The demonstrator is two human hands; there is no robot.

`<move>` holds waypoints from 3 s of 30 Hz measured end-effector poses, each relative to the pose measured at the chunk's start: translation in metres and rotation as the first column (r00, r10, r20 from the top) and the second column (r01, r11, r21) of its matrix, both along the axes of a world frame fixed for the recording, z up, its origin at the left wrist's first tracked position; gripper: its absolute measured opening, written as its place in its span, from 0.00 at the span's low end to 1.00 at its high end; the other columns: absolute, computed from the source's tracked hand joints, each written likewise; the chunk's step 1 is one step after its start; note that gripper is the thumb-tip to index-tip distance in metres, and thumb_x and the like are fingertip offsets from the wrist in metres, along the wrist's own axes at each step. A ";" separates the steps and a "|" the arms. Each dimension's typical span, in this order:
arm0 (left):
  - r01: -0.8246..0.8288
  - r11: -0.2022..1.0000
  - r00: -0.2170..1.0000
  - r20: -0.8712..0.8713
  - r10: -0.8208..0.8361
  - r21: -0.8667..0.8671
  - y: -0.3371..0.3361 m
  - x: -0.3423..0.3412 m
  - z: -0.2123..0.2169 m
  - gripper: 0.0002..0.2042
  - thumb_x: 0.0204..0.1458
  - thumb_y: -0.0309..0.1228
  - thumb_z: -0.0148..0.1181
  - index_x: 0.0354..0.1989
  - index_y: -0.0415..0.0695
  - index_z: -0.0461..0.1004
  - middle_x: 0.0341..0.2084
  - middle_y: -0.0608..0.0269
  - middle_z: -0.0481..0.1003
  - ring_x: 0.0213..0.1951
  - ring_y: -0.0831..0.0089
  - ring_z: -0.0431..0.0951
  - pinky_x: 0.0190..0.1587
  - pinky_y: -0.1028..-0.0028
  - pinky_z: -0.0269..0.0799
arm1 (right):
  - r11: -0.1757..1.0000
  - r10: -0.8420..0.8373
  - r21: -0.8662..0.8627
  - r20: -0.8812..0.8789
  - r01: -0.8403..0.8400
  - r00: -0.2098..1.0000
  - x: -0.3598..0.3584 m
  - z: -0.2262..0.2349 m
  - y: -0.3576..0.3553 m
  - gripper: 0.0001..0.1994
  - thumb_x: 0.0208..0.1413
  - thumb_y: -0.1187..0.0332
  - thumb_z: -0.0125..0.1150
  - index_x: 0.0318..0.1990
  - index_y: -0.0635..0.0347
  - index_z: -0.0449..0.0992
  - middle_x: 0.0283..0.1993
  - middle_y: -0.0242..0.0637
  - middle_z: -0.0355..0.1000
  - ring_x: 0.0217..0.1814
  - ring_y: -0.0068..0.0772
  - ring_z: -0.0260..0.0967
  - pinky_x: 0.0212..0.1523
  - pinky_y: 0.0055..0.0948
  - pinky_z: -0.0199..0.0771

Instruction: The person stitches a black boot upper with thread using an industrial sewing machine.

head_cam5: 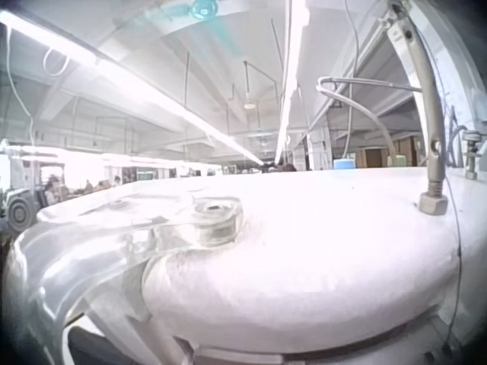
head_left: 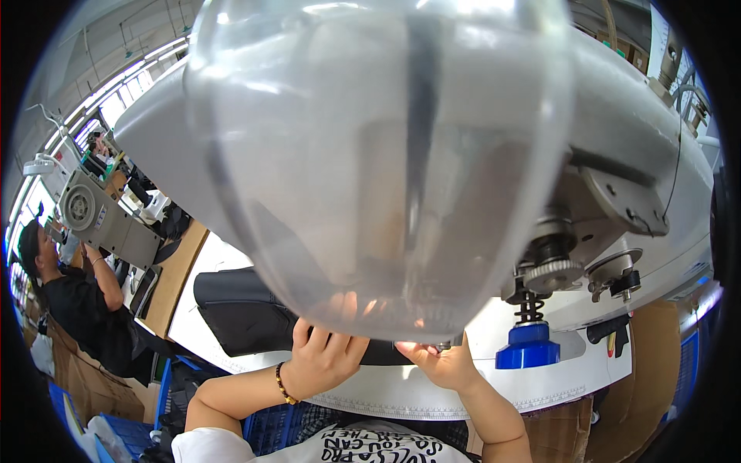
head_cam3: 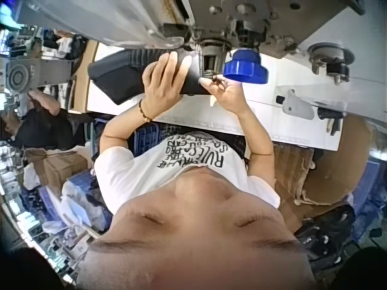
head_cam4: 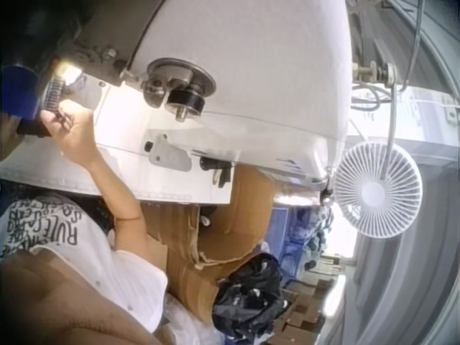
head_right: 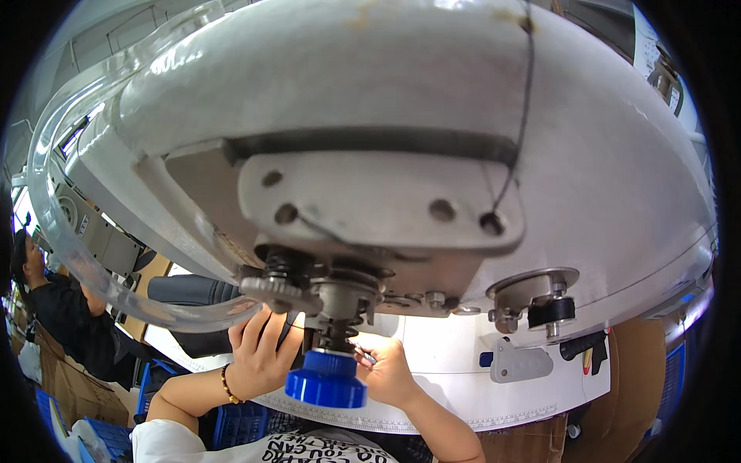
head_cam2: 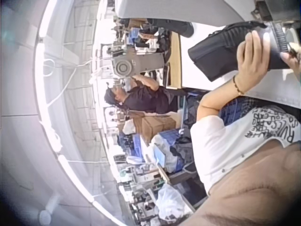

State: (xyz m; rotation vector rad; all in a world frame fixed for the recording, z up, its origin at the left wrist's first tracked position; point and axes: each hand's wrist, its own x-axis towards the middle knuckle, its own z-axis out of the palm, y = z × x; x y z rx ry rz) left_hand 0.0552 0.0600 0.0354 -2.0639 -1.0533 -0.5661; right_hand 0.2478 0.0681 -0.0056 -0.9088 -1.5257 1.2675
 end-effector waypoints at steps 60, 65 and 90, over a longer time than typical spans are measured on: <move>0.093 0.976 0.996 0.029 -0.089 -0.196 0.012 -0.014 0.004 0.33 0.21 0.31 0.64 0.46 0.41 0.67 0.52 0.47 0.58 0.51 0.53 0.61 0.43 0.58 0.59 | 0.525 -0.521 0.797 0.578 -0.299 0.628 0.013 0.067 0.037 0.04 0.33 0.72 0.53 0.20 0.60 0.71 0.21 0.36 0.66 0.23 0.35 0.65 0.23 0.32 0.64; 0.097 0.975 0.995 0.014 -0.096 -0.200 0.012 -0.014 0.004 0.34 0.18 0.31 0.64 0.46 0.45 0.68 0.53 0.46 0.56 0.51 0.52 0.61 0.43 0.59 0.59 | 0.534 -0.566 0.802 0.574 -0.267 0.592 0.006 0.066 0.033 0.03 0.31 0.72 0.54 0.19 0.58 0.72 0.20 0.35 0.67 0.22 0.32 0.66 0.20 0.30 0.63; 0.058 0.994 0.998 -0.009 -0.059 -0.096 0.006 -0.001 0.009 0.19 0.37 0.27 0.50 0.42 0.44 0.72 0.42 0.53 0.69 0.45 0.64 0.69 0.47 0.65 0.55 | 0.904 -0.201 0.426 0.370 0.027 0.907 0.021 0.022 0.017 0.14 0.41 0.59 0.63 0.23 0.61 0.70 0.17 0.35 0.64 0.18 0.34 0.64 0.21 0.27 0.61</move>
